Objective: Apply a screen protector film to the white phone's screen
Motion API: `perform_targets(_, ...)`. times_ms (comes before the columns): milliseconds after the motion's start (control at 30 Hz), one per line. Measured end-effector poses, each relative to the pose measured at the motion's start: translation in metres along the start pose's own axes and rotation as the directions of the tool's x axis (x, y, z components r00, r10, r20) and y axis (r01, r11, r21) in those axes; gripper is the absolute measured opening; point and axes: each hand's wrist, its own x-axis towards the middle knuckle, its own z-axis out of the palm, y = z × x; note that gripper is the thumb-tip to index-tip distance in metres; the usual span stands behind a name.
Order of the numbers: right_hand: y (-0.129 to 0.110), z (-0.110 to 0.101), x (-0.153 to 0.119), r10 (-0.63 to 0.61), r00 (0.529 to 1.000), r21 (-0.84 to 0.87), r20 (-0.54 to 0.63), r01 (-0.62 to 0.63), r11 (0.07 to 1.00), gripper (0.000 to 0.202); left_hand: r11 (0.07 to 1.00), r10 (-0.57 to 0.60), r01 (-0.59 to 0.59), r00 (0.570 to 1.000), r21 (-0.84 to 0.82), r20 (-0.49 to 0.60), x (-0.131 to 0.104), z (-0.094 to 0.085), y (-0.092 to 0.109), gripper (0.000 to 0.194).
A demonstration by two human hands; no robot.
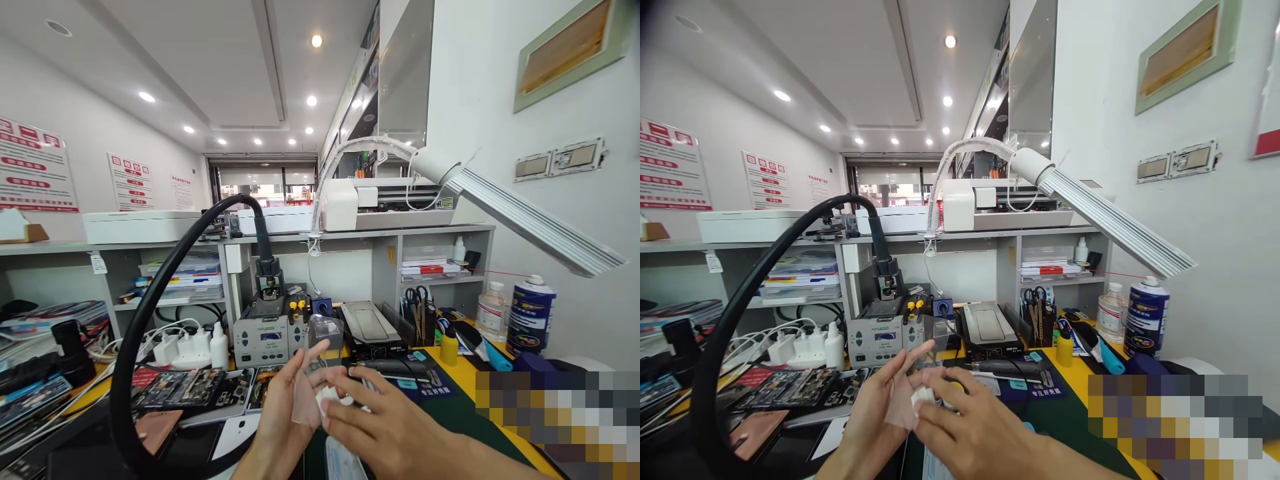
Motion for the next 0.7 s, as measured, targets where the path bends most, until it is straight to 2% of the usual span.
perform_targets(100,-0.006,0.000,0.007,-0.092,0.994,-0.060,-0.058,0.088,0.994,0.021,1.000,-0.009,0.009,1.000,-0.013,-0.020,0.001,0.002,0.001,0.061)
perform_targets(233,0.003,0.001,0.009,-0.126,0.991,-0.104,0.037,0.130,0.986,0.019,0.999,-0.017,0.017,1.000,-0.045,-0.011,0.003,0.002,-0.003,0.054)
perform_targets(333,0.024,0.007,0.005,-0.083,0.994,-0.098,0.064,0.089,0.991,0.017,0.998,-0.009,0.009,1.000,-0.055,0.008,0.003,0.001,-0.008,0.047)
perform_targets(467,0.059,0.011,0.001,0.040,0.996,-0.078,0.075,-0.034,0.996,0.036,1.000,-0.016,0.016,0.999,0.003,0.031,0.001,0.005,-0.008,0.055)
perform_targets(533,0.073,0.009,0.003,0.107,0.992,-0.093,0.069,-0.100,0.991,0.039,0.999,-0.021,0.020,1.000,0.033,0.021,-0.001,0.007,-0.006,0.059)
perform_targets(600,0.078,0.006,0.005,0.156,0.986,-0.113,0.061,-0.149,0.982,0.038,0.998,-0.020,0.020,1.000,0.054,-0.005,-0.002,0.009,-0.005,0.062)
perform_targets(700,0.069,0.007,0.006,0.156,0.987,-0.085,0.038,-0.152,0.985,0.039,0.998,-0.017,0.017,1.000,0.054,-0.013,-0.002,0.010,-0.005,0.063)
